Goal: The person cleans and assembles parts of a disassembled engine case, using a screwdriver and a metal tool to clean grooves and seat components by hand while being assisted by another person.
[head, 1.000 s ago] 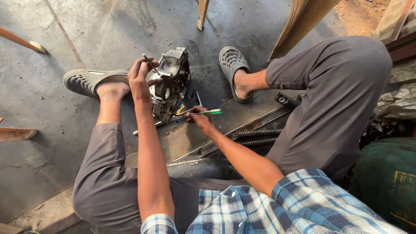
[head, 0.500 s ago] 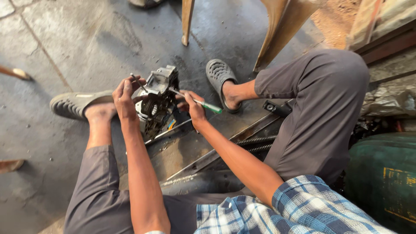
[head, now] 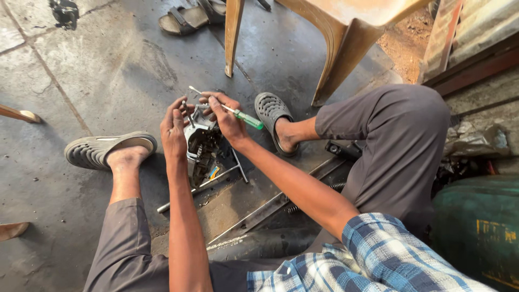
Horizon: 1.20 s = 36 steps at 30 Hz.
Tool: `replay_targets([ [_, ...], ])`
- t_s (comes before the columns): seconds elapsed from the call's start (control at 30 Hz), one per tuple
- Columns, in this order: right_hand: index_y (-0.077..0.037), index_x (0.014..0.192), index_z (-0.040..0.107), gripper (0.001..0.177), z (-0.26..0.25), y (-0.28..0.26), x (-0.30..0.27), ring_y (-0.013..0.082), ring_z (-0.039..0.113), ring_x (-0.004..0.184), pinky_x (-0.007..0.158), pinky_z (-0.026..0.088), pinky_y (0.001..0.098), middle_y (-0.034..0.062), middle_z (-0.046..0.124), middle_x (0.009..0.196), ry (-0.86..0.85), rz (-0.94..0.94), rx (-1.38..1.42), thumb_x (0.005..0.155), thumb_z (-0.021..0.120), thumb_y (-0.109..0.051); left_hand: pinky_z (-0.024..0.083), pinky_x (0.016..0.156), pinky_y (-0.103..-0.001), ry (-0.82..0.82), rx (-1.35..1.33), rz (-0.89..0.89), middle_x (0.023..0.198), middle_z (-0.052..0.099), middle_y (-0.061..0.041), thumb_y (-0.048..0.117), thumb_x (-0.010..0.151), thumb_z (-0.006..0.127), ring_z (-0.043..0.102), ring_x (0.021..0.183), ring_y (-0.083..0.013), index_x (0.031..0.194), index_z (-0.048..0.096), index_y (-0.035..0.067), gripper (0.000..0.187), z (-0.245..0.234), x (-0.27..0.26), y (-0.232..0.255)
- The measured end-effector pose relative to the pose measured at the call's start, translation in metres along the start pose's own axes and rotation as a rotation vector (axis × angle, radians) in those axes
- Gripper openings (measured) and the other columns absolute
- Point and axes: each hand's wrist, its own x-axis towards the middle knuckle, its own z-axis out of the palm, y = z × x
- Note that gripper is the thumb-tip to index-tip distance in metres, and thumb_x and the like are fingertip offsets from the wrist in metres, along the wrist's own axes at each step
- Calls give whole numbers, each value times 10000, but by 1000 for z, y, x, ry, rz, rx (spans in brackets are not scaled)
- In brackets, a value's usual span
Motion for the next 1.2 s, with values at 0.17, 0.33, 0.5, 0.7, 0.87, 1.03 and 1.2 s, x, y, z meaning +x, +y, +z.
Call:
replay_targets([
  [0.17, -16, 1263, 694, 353, 8, -4, -6, 103, 718, 873, 686, 573, 245, 69, 774, 1066, -34, 21, -11, 1067, 537, -264, 496, 1009, -303, -32, -27, 100, 1194, 661, -72, 177, 1126, 502, 607, 1136, -146, 1399, 605, 28, 328, 15, -5, 4],
  [0.33, -24, 1255, 687, 316, 2, 2, -9, 132, 734, 883, 695, 587, 268, 79, 761, 1092, 10, 44, 76, 1079, 514, -221, 509, 1008, -306, -38, 17, 33, 1214, 657, -80, 108, 1046, 543, 621, 1153, -159, 1397, 534, 26, 360, 29, -8, 17],
  [0.5, -19, 1246, 681, 316, -14, 10, -2, 138, 729, 910, 735, 595, 273, 86, 765, 1110, 73, 71, 119, 1090, 490, -217, 502, 1073, -353, -36, 130, 173, 1270, 635, -136, 81, 1036, 630, 622, 1238, -225, 1400, 490, 11, 396, 47, 3, 18],
  [0.7, 21, 1280, 660, 348, -19, 1, -4, 158, 724, 922, 758, 592, 299, 105, 757, 1117, 200, 43, 139, 1100, 479, -216, 559, 922, -346, -48, 194, 57, 1132, 646, -129, 202, 990, 655, 668, 1039, -212, 1496, 390, 45, 592, 71, 9, 29],
  [0.87, 9, 1313, 619, 351, -5, -11, 0, 154, 726, 1055, 901, 628, 313, 112, 721, 1201, 242, -119, 150, 1131, 434, -227, 527, 962, -395, -45, 373, 180, 1186, 601, -155, 354, 1009, 738, 604, 1039, -250, 1553, 391, 25, 724, 83, 23, 11],
  [1.03, 34, 1327, 634, 393, 3, -3, 13, 117, 580, 933, 818, 513, 268, 118, 696, 1201, 310, -122, 128, 1158, 429, -256, 504, 972, -410, 37, 464, 132, 1276, 519, -185, 600, 891, 774, 581, 1101, -295, 1557, 286, -26, 1036, 78, 36, -17],
  [1.2, -1, 1299, 630, 405, 8, 5, 8, 111, 624, 942, 846, 546, 262, 86, 710, 1183, 292, -141, 73, 1137, 410, -300, 540, 926, -407, 47, 396, 138, 1303, 495, -176, 701, 802, 789, 609, 1109, -287, 1545, 228, 5, 1162, 74, 36, -26],
])
